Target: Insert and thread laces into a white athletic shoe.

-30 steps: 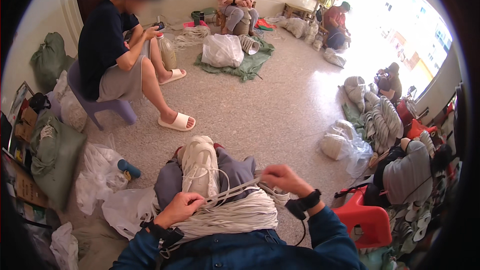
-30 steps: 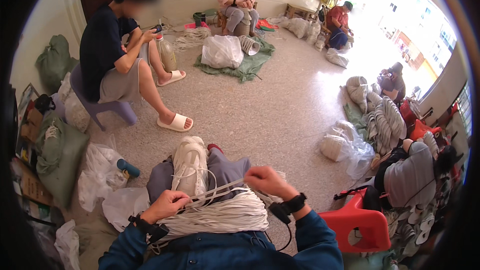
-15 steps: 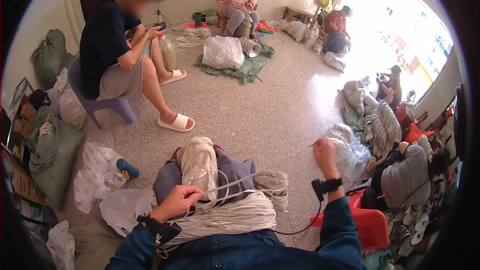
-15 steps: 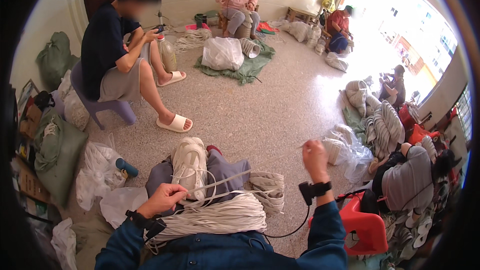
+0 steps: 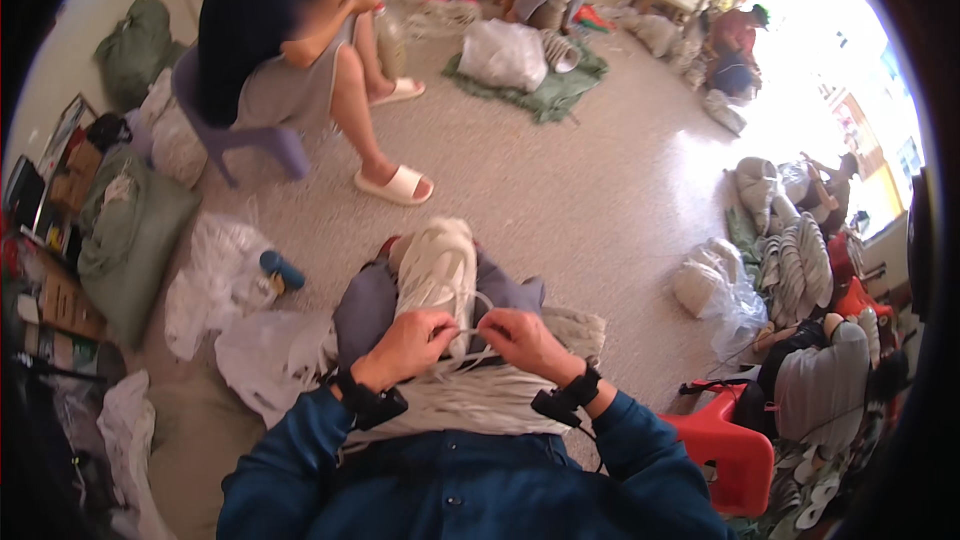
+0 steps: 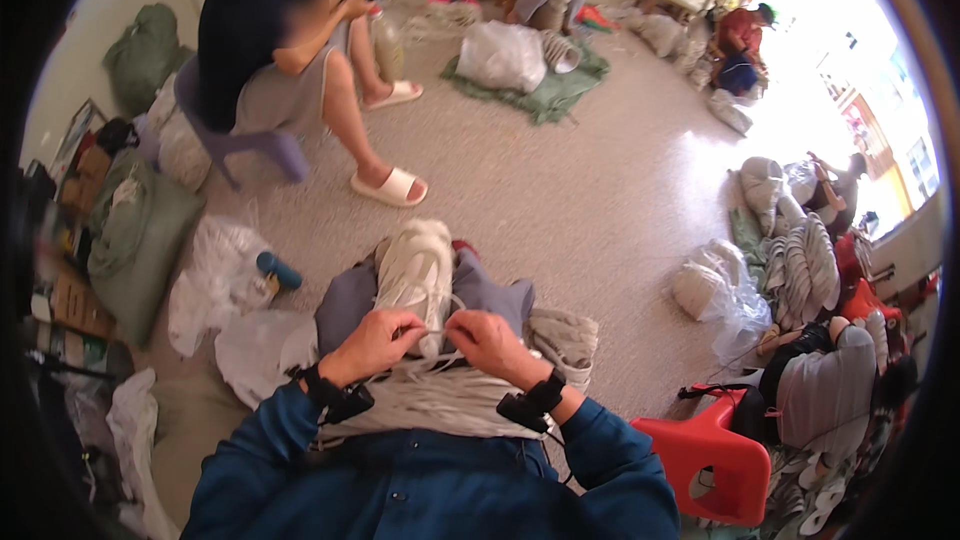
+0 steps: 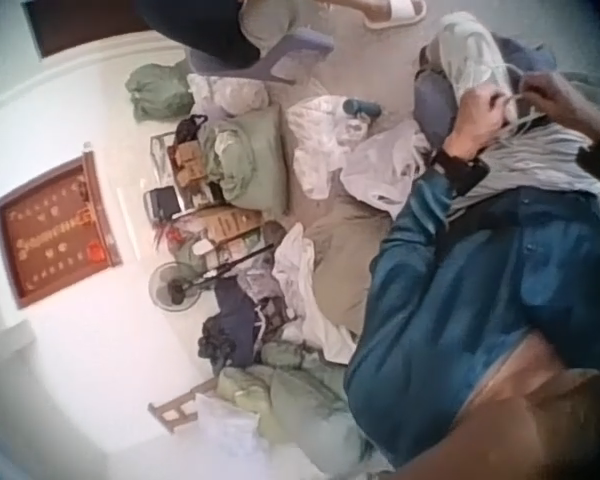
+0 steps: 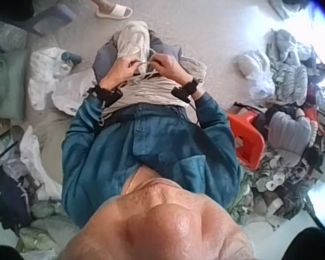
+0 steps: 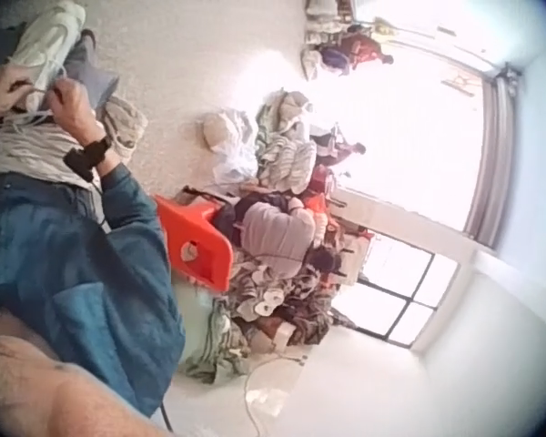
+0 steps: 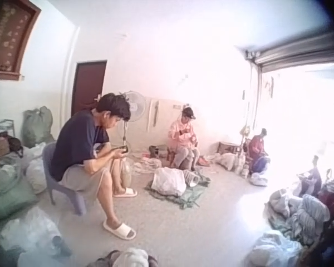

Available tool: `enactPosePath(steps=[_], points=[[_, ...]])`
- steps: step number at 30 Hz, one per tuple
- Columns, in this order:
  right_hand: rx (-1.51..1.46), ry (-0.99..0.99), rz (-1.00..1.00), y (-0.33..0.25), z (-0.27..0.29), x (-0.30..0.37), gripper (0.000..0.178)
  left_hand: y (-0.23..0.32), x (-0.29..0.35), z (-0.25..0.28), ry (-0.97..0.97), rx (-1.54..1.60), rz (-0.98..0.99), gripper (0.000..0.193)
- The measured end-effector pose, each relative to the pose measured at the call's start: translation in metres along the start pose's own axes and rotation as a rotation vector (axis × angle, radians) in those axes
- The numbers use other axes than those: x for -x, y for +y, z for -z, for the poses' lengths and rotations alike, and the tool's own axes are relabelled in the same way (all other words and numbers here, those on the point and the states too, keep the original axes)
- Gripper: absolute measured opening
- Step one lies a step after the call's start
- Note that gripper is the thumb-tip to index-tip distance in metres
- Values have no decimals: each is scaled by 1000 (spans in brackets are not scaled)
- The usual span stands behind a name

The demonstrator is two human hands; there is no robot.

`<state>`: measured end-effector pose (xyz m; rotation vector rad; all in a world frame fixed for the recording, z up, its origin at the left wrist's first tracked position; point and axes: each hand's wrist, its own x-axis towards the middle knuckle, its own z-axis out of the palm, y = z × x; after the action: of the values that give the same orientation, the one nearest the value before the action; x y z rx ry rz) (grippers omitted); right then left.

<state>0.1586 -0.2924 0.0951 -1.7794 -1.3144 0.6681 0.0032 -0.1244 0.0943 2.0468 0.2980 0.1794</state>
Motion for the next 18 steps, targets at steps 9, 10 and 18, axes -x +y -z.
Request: enactPosePath(steps=[9,10,18], points=[[7,23,37,1,-29,-23,10,-19,-1,-4,66,-59,-25,14],[2,19,34,2,-30,-23,10,-17,0,-1,49,-51,8,14],[-42,99,58,2,-41,-25,10,-22,-4,2,72,-129,-12,12]])
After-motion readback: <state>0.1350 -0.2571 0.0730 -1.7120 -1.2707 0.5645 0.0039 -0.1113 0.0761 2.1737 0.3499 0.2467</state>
